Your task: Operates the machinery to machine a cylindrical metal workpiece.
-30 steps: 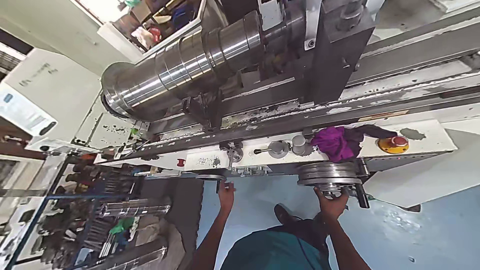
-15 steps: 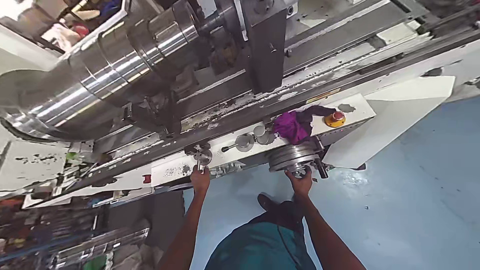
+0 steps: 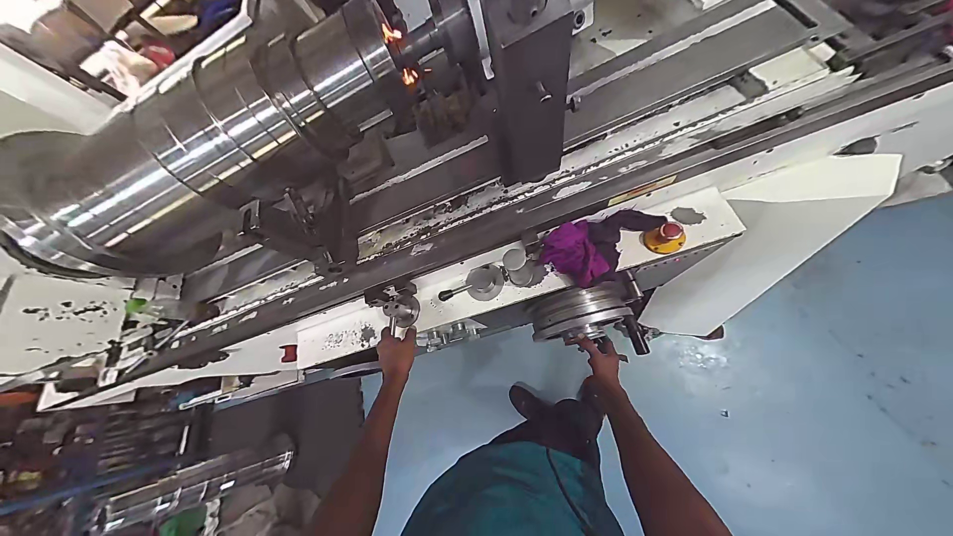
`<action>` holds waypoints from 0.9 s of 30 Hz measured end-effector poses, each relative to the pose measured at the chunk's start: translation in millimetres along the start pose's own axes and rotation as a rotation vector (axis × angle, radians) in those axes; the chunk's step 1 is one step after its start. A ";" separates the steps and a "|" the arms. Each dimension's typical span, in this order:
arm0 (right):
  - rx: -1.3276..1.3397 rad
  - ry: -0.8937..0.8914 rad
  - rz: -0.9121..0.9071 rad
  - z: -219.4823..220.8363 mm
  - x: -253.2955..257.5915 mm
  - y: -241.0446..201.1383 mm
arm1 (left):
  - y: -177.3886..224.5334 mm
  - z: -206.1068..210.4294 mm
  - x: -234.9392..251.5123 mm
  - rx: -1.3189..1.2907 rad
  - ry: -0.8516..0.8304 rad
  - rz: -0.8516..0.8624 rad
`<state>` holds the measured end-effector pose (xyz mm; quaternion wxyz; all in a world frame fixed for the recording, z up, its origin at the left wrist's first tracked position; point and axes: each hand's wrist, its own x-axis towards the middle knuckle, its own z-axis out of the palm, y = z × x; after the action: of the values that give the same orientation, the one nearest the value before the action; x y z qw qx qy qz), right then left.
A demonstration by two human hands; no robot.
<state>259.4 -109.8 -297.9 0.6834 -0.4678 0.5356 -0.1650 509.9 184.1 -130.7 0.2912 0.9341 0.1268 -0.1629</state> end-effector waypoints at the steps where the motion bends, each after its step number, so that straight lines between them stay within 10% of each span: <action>1: 0.009 -0.010 0.036 -1.2 0.7 0.8 | 1.7 0.4 -1.7 -0.026 -0.005 -0.013; 27: 0.186 -0.043 0.198 -0.4 -1.4 2.0 | 41.5 19.5 -34.2 -0.225 -0.082 -0.180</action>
<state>258.0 -108.0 -298.7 0.7481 -0.3506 0.5468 -0.1355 487.9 134.6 -112.1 0.3831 0.8729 0.2157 -0.2114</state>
